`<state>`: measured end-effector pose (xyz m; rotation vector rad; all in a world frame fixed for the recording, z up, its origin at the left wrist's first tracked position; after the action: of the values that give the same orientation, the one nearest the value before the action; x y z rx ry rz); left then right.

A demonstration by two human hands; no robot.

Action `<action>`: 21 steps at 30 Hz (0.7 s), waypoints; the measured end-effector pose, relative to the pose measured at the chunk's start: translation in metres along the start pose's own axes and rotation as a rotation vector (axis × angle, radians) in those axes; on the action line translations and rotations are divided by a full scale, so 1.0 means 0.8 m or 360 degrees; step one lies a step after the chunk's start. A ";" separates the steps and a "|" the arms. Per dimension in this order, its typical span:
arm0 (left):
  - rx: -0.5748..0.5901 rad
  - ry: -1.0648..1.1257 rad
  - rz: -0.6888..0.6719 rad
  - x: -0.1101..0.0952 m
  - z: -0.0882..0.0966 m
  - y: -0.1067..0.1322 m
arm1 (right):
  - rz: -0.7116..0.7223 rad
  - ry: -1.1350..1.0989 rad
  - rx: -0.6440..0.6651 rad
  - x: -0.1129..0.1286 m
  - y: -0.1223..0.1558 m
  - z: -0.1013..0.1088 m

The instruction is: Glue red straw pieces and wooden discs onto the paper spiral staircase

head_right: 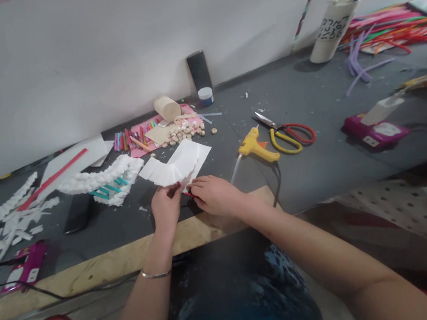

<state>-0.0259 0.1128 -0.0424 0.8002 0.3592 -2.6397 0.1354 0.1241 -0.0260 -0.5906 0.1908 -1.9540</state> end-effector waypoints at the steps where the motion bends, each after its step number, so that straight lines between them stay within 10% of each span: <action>1: -0.0003 -0.0009 -0.0005 0.000 0.000 0.000 | -0.0007 0.0000 0.0008 0.000 0.000 0.001; 12: 0.0006 -0.0057 -0.0063 0.000 0.000 0.004 | -0.0047 -0.0026 -0.0050 0.003 0.001 0.013; 21: -0.0009 0.0322 -0.0082 -0.008 0.047 0.054 | -0.0622 -0.0410 0.0019 0.030 0.032 0.035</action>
<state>-0.0212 0.0623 -0.0139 1.0731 0.4451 -2.6095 0.1615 0.0945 -0.0037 -0.9180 -0.1066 -2.2231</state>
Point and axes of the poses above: each hand's wrist, its own y-axis away from the middle knuckle, its own z-axis out of the back of the hand, x = y × z, the point moved 4 cm from there along -y, towards the middle knuckle, and after that the axes turned 6 degrees about z, right-handed, at the moved point
